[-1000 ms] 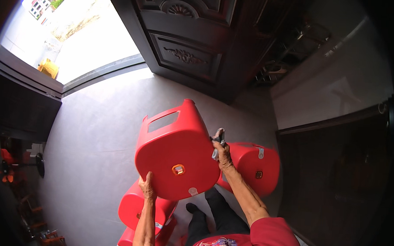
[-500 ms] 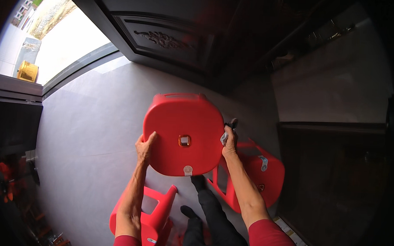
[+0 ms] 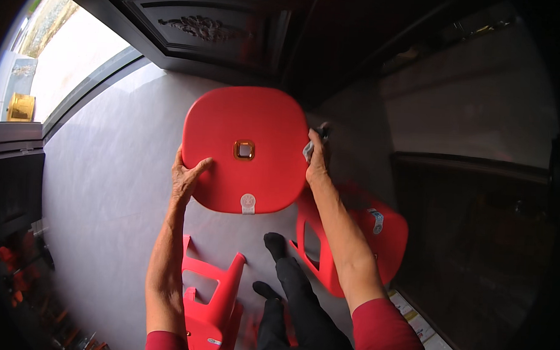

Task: The person picks up a red plastic stool and wipes it with a cloth. They then pick up a second red stool and wipe it as well. The person continues to wipe the stools, turning them over to clean different sides.

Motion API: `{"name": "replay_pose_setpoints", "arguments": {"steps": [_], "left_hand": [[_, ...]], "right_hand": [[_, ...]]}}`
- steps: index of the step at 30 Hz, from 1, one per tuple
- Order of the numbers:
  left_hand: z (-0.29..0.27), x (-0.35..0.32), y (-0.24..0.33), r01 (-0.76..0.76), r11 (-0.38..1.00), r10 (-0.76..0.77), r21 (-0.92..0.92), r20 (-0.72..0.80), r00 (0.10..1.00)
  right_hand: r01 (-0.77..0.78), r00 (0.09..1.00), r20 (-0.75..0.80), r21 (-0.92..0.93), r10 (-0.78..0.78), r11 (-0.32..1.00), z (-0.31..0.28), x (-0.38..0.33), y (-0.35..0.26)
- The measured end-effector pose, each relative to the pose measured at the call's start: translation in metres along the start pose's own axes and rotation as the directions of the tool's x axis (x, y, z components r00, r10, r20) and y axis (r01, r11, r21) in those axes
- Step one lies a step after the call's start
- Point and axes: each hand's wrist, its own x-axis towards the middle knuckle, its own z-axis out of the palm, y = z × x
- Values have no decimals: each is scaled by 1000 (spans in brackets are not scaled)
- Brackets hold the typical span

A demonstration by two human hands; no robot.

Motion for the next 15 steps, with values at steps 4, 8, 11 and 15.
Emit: {"name": "replay_pose_setpoints", "arguments": {"steps": [4, 8, 11, 15], "left_hand": [[7, -15, -26, -137, 859, 304, 493, -277, 911], [17, -49, -34, -242, 821, 379, 517, -176, 908], [-2, -106, -58, 163, 932, -52, 323, -326, 944], [-17, -211, -143, 112, 949, -70, 294, -151, 986]], "right_hand": [[186, 978, -42, -249, -202, 951, 14, -4, -13], [440, 816, 153, -790, -557, 428, -31, -4, -44], [489, 761, 309, -851, -570, 192, -66, -59, -67], [163, 609, 327, -943, -722, -290, -181, -139, -85]]}}
